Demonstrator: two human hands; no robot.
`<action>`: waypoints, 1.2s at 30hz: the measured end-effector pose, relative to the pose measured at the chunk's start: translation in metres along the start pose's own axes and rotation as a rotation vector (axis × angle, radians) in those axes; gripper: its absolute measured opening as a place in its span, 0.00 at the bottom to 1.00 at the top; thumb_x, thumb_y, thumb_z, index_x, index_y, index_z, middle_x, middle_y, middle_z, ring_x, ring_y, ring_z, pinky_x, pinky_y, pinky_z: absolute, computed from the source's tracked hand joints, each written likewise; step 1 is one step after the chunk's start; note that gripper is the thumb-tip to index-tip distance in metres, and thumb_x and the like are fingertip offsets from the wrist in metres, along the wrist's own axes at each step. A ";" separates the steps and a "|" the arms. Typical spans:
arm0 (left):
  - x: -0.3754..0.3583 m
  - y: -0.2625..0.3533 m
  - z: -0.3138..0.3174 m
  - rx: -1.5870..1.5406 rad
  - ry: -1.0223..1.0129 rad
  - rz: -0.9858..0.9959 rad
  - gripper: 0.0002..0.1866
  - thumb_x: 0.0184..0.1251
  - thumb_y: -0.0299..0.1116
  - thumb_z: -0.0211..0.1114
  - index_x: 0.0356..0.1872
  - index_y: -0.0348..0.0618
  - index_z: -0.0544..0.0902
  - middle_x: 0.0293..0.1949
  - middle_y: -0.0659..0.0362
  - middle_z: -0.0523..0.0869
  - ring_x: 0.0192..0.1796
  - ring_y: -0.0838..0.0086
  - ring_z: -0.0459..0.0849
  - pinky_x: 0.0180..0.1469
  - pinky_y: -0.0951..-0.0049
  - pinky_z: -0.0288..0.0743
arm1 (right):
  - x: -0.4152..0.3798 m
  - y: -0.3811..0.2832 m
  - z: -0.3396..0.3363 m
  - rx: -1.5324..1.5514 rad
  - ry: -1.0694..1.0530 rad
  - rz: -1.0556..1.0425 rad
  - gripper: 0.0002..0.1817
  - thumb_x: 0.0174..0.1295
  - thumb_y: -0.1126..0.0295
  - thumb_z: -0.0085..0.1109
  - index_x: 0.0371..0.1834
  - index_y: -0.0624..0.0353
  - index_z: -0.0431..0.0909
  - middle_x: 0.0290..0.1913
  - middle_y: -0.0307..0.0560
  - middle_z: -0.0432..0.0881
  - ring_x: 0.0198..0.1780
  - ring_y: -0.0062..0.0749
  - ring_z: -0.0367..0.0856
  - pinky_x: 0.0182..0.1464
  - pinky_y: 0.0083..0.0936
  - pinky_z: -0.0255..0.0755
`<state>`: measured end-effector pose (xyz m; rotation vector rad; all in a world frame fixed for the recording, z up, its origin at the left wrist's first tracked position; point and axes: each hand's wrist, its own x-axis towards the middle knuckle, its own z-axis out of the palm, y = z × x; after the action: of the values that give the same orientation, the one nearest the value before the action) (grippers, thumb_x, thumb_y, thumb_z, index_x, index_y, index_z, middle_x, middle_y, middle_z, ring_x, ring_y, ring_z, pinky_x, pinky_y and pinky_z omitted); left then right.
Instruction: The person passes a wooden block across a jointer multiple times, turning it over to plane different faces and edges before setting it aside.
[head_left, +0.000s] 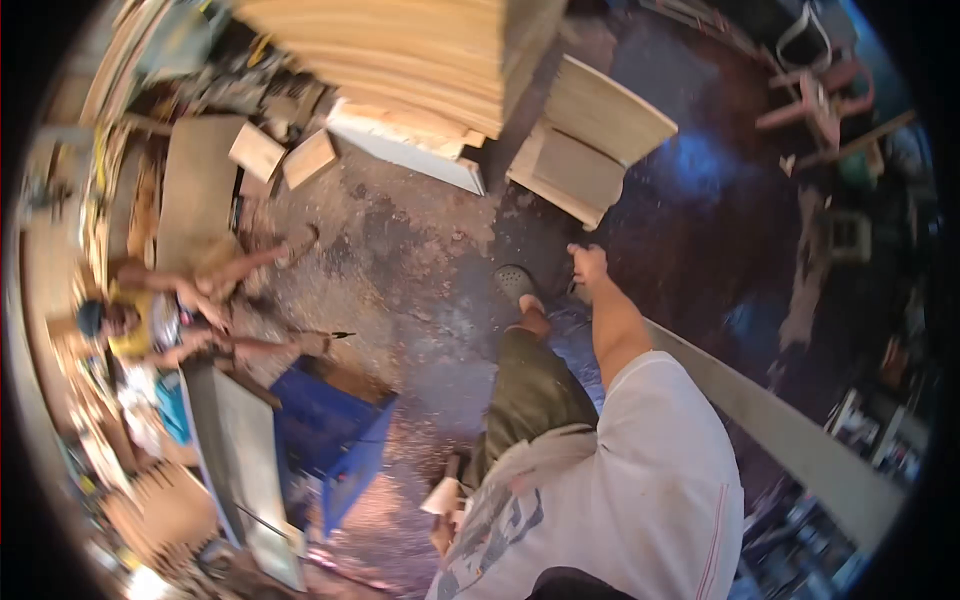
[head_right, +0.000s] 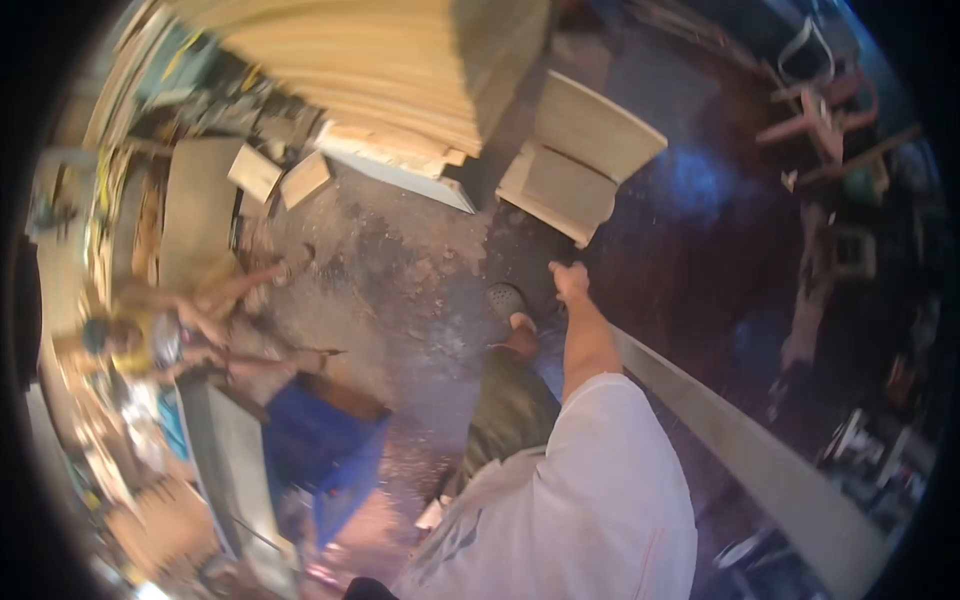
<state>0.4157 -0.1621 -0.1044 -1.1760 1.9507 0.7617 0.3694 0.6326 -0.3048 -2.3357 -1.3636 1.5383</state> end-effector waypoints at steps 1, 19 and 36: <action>-0.017 0.031 0.000 0.097 -0.020 0.061 0.33 0.71 0.46 0.73 0.71 0.34 0.80 0.47 0.51 0.89 0.45 0.70 0.86 0.39 0.64 0.80 | 0.015 -0.010 0.001 0.047 0.021 0.032 0.48 0.61 0.55 0.75 0.82 0.62 0.65 0.57 0.61 0.86 0.45 0.46 0.90 0.40 0.44 0.89; -0.002 0.598 0.820 0.832 -0.650 1.170 0.56 0.67 0.57 0.74 0.82 0.26 0.58 0.82 0.34 0.63 0.84 0.49 0.64 0.82 0.60 0.60 | 0.292 -0.013 0.027 0.251 0.299 -0.073 0.42 0.55 0.53 0.73 0.69 0.70 0.77 0.67 0.68 0.82 0.71 0.56 0.80 0.72 0.40 0.70; -0.073 0.519 0.542 0.319 -0.799 0.852 0.40 0.73 0.44 0.70 0.78 0.30 0.67 0.73 0.45 0.76 0.73 0.57 0.76 0.78 0.54 0.65 | 0.041 -0.062 -0.022 0.160 0.173 -0.143 0.32 0.59 0.49 0.71 0.58 0.66 0.86 0.56 0.66 0.89 0.61 0.57 0.86 0.66 0.42 0.74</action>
<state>0.1200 0.5060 -0.2895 0.2223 1.7038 1.0633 0.3510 0.7077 -0.2951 -2.1675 -1.2856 1.3191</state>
